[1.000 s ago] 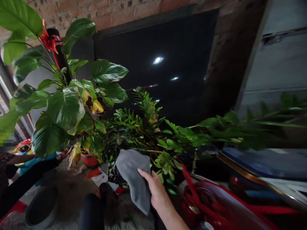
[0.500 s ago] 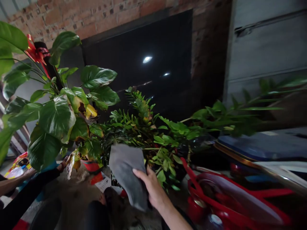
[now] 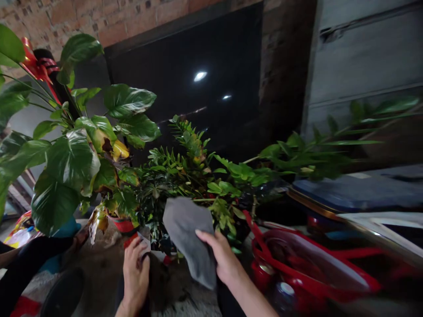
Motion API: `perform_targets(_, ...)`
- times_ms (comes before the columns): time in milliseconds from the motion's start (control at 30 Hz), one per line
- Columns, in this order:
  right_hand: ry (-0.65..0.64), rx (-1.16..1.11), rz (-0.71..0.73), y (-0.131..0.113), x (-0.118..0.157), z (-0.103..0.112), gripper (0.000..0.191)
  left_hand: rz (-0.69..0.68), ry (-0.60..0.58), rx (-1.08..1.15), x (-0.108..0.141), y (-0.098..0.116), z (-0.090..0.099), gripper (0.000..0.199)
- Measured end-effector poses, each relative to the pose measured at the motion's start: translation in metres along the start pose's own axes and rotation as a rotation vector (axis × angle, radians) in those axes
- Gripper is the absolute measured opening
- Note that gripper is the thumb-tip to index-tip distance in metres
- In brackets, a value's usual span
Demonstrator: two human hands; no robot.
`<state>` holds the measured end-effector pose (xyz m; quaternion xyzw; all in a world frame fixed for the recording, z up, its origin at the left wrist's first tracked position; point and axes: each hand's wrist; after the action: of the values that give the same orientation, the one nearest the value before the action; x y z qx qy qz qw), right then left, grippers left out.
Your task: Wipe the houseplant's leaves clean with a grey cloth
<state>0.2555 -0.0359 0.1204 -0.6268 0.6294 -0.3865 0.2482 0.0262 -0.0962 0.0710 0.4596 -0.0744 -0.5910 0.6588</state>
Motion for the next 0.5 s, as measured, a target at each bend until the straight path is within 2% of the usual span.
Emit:
perform_targets(67, 0.010, -0.077, 0.015, -0.015, -0.013, -0.019, 0.037, 0.056, -0.016, 0.035, -0.028, -0.010, -0.015, 0.018)
perform_targets(133, -0.007, -0.106, -0.074, -0.010, -0.017, -0.031, 0.035, 0.094, -0.023, 0.039, -0.049, -0.015, -0.031, 0.015)
perform_targets(200, -0.059, -0.058, -0.191, 0.009, -0.008, -0.030, 0.030, 0.095, 0.022, -0.008, -0.068, -0.019, -0.044, 0.017)
perform_targets(267, -0.103, 0.031, -0.227, 0.027, 0.009, -0.016, 0.027, 0.093, 0.052, -0.071, -0.089, -0.025, -0.051, 0.018)
perform_targets(333, -0.130, 0.094, -0.203, 0.031, 0.021, 0.000, 0.028, 0.175, 0.021, -0.047, -0.109, -0.033, -0.055, 0.016)
perform_targets(400, -0.101, 0.089, -0.136, 0.018, 0.023, 0.006, 0.032, 0.295, -0.037, 0.041, -0.124, -0.043, -0.059, 0.012)
perform_targets(500, -0.001, -0.011, 0.034, -0.014, 0.002, -0.007, 0.037, 0.389, -0.134, 0.193, -0.126, -0.054, -0.068, 0.017)
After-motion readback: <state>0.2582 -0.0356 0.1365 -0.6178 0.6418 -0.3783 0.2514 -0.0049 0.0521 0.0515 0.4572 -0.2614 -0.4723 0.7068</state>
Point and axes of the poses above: each hand's wrist, its own x-axis away from the middle knuckle, its own z-axis out of the back of the hand, y = z × x, and after that the axes turned 10 degrees about -x, right-handed
